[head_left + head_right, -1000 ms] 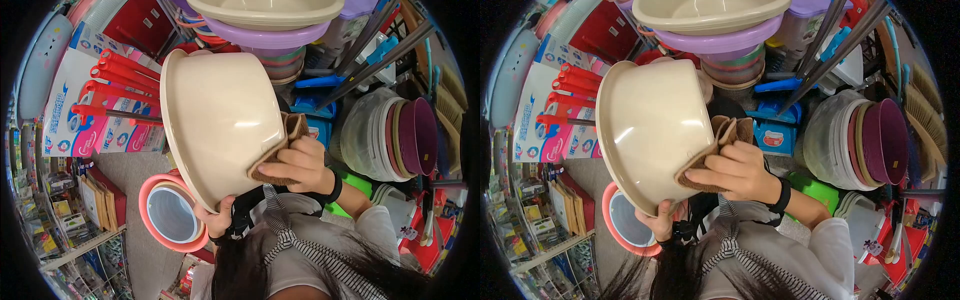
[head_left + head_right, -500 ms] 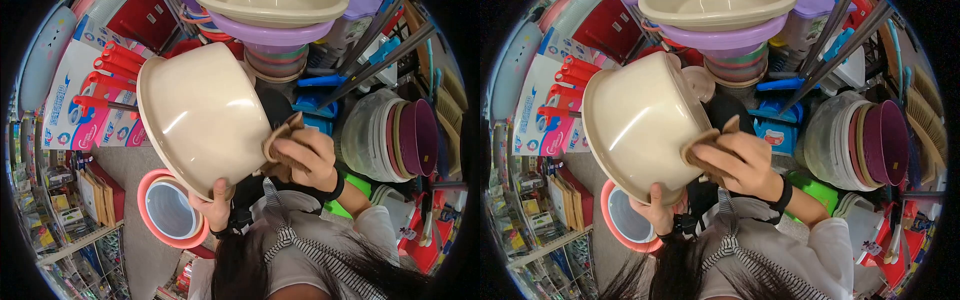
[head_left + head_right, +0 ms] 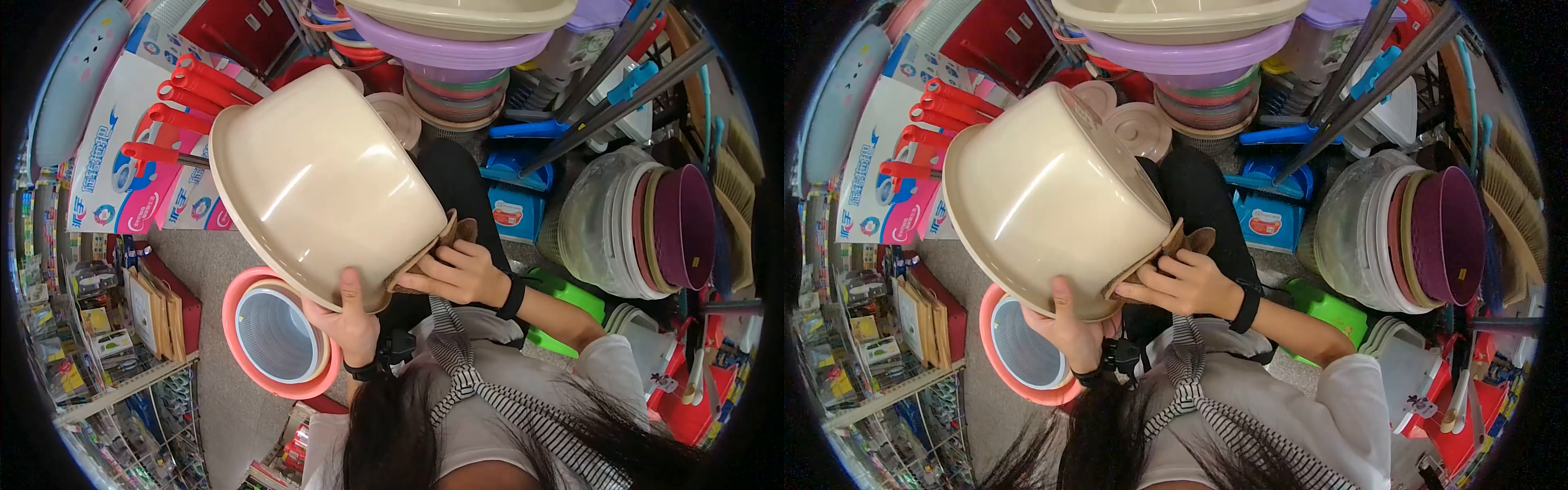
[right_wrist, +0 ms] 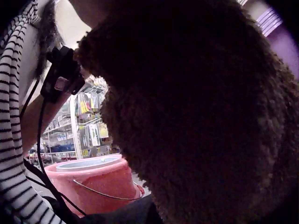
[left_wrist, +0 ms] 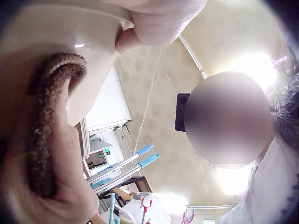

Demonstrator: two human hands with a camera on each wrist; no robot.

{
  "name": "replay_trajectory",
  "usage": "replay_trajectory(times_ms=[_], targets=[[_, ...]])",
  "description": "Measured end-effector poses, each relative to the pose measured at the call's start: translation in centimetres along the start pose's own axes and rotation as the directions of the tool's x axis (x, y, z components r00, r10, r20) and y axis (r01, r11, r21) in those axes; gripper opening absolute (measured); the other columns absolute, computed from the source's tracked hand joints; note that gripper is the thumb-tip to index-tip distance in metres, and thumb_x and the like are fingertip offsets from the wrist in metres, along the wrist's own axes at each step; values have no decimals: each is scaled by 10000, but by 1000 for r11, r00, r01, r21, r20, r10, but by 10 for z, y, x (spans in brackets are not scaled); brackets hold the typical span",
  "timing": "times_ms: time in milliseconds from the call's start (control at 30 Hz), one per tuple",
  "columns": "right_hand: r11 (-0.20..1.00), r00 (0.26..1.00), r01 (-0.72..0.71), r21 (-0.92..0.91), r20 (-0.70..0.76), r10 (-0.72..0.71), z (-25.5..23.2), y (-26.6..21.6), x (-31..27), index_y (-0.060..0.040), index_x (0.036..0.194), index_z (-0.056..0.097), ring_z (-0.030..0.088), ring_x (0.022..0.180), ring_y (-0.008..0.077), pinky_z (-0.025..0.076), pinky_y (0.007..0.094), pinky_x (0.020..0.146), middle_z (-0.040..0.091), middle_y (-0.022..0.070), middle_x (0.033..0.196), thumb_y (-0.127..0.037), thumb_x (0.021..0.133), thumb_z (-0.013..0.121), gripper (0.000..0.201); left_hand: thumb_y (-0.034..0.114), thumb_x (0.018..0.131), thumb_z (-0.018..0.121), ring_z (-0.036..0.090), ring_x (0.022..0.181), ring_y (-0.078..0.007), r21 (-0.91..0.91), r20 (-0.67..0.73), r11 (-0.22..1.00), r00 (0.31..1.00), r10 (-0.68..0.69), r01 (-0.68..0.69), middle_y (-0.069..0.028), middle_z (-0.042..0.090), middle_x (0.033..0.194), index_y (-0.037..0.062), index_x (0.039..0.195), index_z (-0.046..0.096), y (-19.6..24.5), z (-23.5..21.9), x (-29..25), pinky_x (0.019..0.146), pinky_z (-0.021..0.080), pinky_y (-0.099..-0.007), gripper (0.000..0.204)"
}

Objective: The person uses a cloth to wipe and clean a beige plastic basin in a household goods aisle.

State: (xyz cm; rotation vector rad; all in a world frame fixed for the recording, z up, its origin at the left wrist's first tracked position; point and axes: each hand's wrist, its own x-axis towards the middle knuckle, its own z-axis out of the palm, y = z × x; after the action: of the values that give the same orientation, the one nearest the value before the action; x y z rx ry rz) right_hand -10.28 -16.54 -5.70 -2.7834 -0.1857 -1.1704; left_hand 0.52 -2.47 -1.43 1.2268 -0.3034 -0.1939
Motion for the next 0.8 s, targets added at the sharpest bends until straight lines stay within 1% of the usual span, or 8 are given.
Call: replay_trajectory(times_ms=[167, 233, 300, 400, 500, 633, 733, 800], targets=[[998, 994, -49, -28, -98, 46, -9, 6, 20, -215, 1253, 661, 521, 679, 95, 398, 236, 581, 593, -37, 890, -183, 756, 653, 498, 143, 877, 752, 597, 1058, -204, -72, -18, 997, 999, 28, -29, -133, 611, 1191, -59, 1276, 495, 6, 9, -1, 924, 469, -339, 515], [975, 954, -215, 51, -202, 221, -12, 7, 37, -198, 1225, 674, 527, 656, 101, 395, 239, 554, 591, -29, 872, -167, 729, 674, 497, 149, 881, 749, 599, 1055, -207, -38, -54, 999, 998, 30, -32, -135, 615, 1185, -60, 1276, 497, 6, 12, -3, 925, 469, -338, 514], [971, 947, -232, 64, -214, 240, -12, 6, 38, -185, 1207, 680, 532, 637, 104, 399, 241, 542, 592, -20, 875, -154, 706, 688, 502, 151, 882, 748, 600, 1051, -207, -41, -42, 999, 999, 33, -35, -136, 617, 1181, -61, 1272, 500, 6, 13, -3, 923, 470, -338, 508], [993, 981, -91, 76, -163, 103, 4, -2, 12, -208, 1224, 677, 532, 676, 90, 413, 232, 580, 601, -30, 892, -183, 737, 682, 487, 153, 887, 743, 605, 1040, -206, -19, -15, 999, 999, 41, -41, -136, 620, 1175, -61, 1262, 508, 3, 9, -1, 915, 474, -335, 492], [999, 1000, 10, 48, 2, -10, 17, -8, -13, -245, 1267, 650, 520, 733, 84, 412, 217, 633, 563, -60, 910, -192, 776, 641, 494, 153, 893, 736, 612, 1028, -200, -16, -6, 1000, 1000, 27, -27, -137, 623, 1168, -60, 1251, 515, 4, 6, 3, 901, 481, -330, 472], [998, 987, 34, 48, 153, -41, 25, -9, -32, -239, 1297, 622, 520, 750, 81, 411, 224, 634, 535, -61, 896, -179, 792, 621, 509, 145, 903, 722, 627, 1020, -195, -69, -22, 997, 1000, 17, -19, -138, 630, 1160, -56, 1245, 517, 10, 11, 8, 886, 495, -325, 446], [999, 990, -31, 40, 136, 25, 16, -6, -32, -227, 1277, 621, 533, 699, 95, 407, 230, 625, 525, -60, 826, -161, 793, 608, 488, 146, 908, 715, 636, 1017, -200, -98, -76, 995, 997, 20, -27, -138, 635, 1153, -55, 1249, 514, 9, 11, 10, 884, 502, -327, 444], [961, 974, -216, 170, -29, 224, 9, -1, -28, -166, 1143, 694, 582, 649, 154, 451, 275, 578, 582, -14, 799, -112, 736, 672, 410, 147, 912, 709, 639, 1016, -202, -95, -85, 995, 996, 18, -26, -140, 636, 1154, -56, 1250, 513, 9, 9, 11, 884, 506, -330, 440]])
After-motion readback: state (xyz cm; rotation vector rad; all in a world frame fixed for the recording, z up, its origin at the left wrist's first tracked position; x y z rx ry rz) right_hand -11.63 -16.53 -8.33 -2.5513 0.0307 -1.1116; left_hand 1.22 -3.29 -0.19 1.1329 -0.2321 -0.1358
